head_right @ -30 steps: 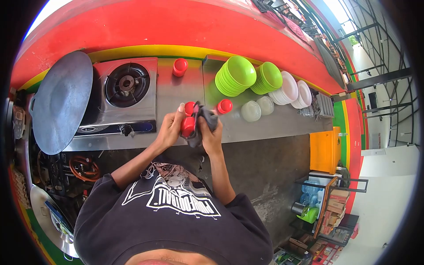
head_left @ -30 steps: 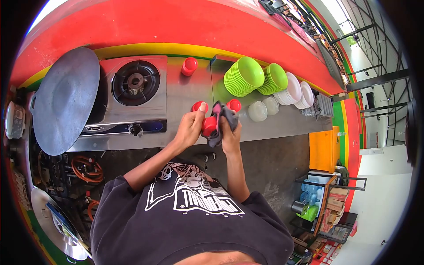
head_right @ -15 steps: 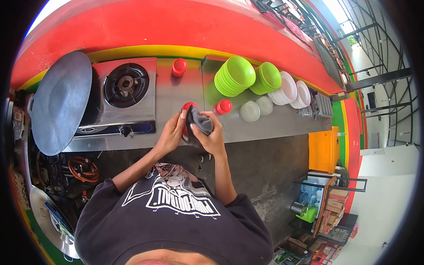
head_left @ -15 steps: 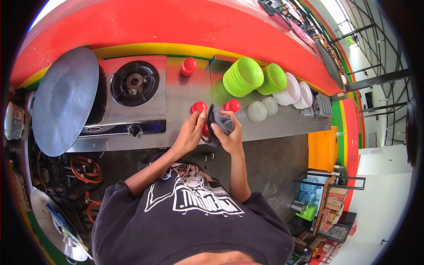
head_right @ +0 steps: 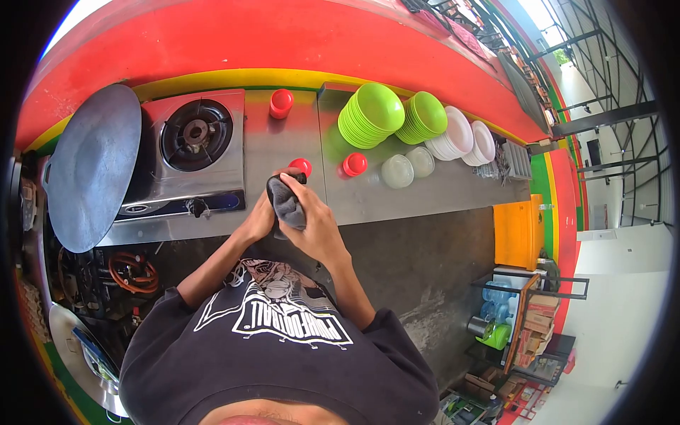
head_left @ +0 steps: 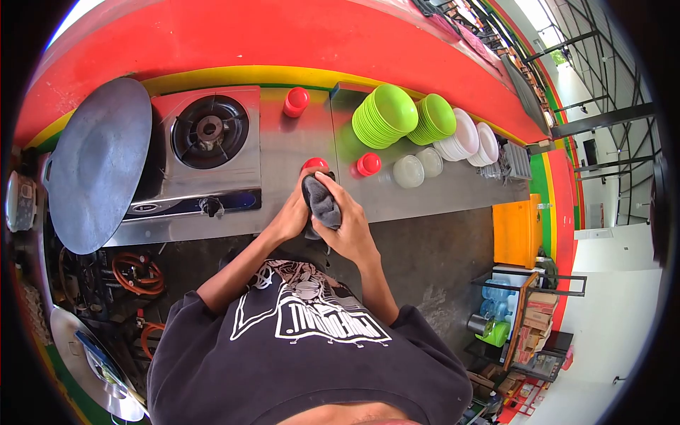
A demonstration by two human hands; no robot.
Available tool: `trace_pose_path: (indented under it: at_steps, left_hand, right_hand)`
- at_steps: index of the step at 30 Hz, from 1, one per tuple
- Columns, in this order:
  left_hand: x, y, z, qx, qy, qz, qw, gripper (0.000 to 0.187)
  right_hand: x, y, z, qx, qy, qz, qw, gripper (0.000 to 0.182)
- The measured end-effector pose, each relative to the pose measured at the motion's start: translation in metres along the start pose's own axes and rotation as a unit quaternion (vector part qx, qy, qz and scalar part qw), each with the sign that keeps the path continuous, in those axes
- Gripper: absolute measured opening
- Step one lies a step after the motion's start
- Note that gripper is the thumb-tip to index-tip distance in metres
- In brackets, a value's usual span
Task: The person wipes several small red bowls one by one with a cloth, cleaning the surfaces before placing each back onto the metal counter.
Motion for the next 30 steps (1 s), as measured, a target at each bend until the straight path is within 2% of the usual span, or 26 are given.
trace_pose_path:
  at_steps: [1,4,8,10,11,14,17,20,23,24,26,28,30]
  left_hand:
    - [-0.007,-0.001,-0.001,-0.029,-0.042,0.050,0.997,0.044]
    - [-0.015,-0.005,-0.006,-0.061,-0.001,0.041,0.997,0.040]
    - [-0.003,-0.001,-0.004,-0.053,-0.028,0.068,0.996,0.043]
    - [-0.005,0.002,-0.003,-0.033,-0.030,0.115,0.992,0.049]
    - [-0.004,0.005,0.000,-0.035,-0.099,0.160,0.981,0.052]
    - [-0.024,-0.002,-0.008,-0.066,-0.101,0.189,0.974,0.036]
    - [-0.029,0.005,-0.007,-0.041,0.053,0.080,0.995,0.036]
    - [-0.024,0.008,-0.004,-0.065,0.017,0.095,0.993,0.038]
    - [-0.005,0.006,0.005,-0.032,0.001,0.011,0.999,0.044]
    - [-0.011,0.002,0.006,-0.020,0.008,-0.039,0.999,0.044]
    - [-0.022,-0.006,0.008,0.002,0.020,-0.141,0.990,0.045]
    - [-0.029,-0.002,0.006,0.020,0.051,-0.168,0.984,0.049]
    - [-0.036,-0.007,0.004,0.022,0.058,-0.197,0.978,0.051]
  right_hand:
    - [0.003,0.000,0.000,0.000,0.000,-0.011,1.000,0.069]
    - [0.008,0.004,-0.002,-0.015,-0.025,0.011,1.000,0.071]
    - [-0.001,0.000,-0.013,-0.049,-0.073,0.098,0.991,0.076]
    - [0.000,-0.006,-0.014,-0.124,-0.048,0.131,0.982,0.078]
    - [0.000,-0.008,-0.014,-0.162,-0.035,0.147,0.975,0.079]
    - [0.000,-0.009,-0.012,-0.113,0.002,0.044,0.993,0.085]
    - [0.007,-0.009,-0.016,-0.090,-0.108,0.093,0.986,0.084]
    - [0.005,-0.004,-0.018,-0.058,-0.102,0.129,0.985,0.080]
    - [-0.011,0.001,-0.025,-0.090,-0.062,0.202,0.973,0.069]
    - [-0.016,0.005,-0.027,-0.170,-0.073,0.272,0.944,0.064]
    - [-0.025,0.013,-0.033,-0.320,-0.092,0.401,0.854,0.054]
    - [-0.032,0.023,-0.037,-0.390,-0.128,0.403,0.818,0.048]
    - [-0.032,0.028,-0.034,-0.345,-0.091,0.318,0.878,0.045]
Point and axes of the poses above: each hand's wrist, its own z-axis towards the middle knuckle, its own y-axis out of the back of the hand, x = y × z, the point moved 3 cm from there along z, towards the middle knuckle, and after that the axes turned 14 degrees about y, right-handed, at the moved point
